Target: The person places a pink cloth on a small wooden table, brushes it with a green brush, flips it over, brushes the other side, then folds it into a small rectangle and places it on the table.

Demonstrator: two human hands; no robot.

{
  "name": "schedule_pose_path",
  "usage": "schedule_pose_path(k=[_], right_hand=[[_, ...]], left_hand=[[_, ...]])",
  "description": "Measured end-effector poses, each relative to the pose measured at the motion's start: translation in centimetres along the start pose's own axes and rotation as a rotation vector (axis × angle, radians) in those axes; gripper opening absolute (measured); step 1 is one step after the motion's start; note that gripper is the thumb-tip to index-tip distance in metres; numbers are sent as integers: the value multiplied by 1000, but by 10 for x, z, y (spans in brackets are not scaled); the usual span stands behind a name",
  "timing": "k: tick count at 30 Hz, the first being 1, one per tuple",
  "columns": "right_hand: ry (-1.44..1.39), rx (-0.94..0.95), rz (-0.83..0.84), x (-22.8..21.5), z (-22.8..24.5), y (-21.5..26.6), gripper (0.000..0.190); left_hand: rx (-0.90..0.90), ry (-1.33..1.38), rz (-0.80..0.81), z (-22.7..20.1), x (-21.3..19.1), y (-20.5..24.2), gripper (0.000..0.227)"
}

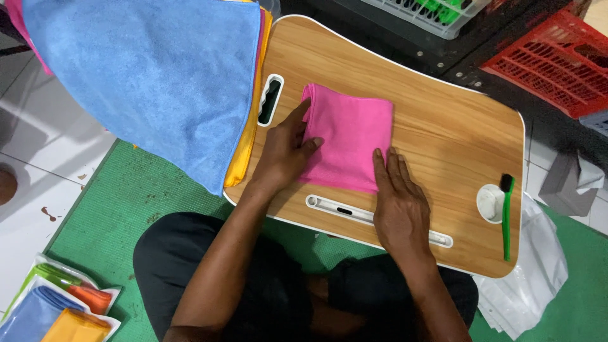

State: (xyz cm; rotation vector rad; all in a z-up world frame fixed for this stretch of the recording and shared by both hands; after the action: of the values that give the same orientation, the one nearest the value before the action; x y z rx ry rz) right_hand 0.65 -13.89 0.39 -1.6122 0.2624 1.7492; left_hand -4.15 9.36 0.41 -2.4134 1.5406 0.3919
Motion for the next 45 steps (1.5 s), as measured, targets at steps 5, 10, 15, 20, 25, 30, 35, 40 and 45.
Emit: schedule_pose_path(k=[5, 10, 15, 20, 25, 30, 35, 40, 45], right_hand=[[-211, 35, 254, -30, 3, -13, 70], [-409, 68, 224, -48, 5, -43, 67], [-313, 58, 44, 5, 0, -80, 56], [-241, 139, 170, 38, -11, -81, 73], [-238, 162, 250, 41, -16, -80, 75], [-295, 230, 290, 35, -14, -81, 73], [-286, 301, 356, 29, -15, -88, 71], [-292, 294, 283, 33, -9, -92, 70], [-337, 275, 286, 35, -10, -88, 70]], left_hand=[[39, -160, -63, 1, -1, 4, 76], [256, -490, -313, -18, -1, 11, 65], [405, -919, -61, -18, 34, 7, 73], [315, -1113, -9, 10, 51, 5, 61], [253, -1173, -62, 10, 55, 7, 63], [111, -1165, 55, 0, 53, 4, 76], [51, -1232, 183, 0, 54, -7, 80], [40, -1295, 33, -2, 58, -21, 67], [145, -1252, 54, 3, 54, -20, 63]])
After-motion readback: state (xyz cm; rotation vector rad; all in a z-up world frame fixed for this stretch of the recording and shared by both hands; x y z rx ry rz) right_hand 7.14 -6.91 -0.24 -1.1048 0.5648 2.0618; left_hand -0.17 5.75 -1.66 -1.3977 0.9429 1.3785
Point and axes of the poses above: each hand's wrist, its own y-axis away from the middle knuckle, its own x-axis out of the palm, z = x × y, the point moved 2 cm from there along -y, towards the middle knuckle, and after that the axes turned 12 degrees about -y, right-handed, at the moved point
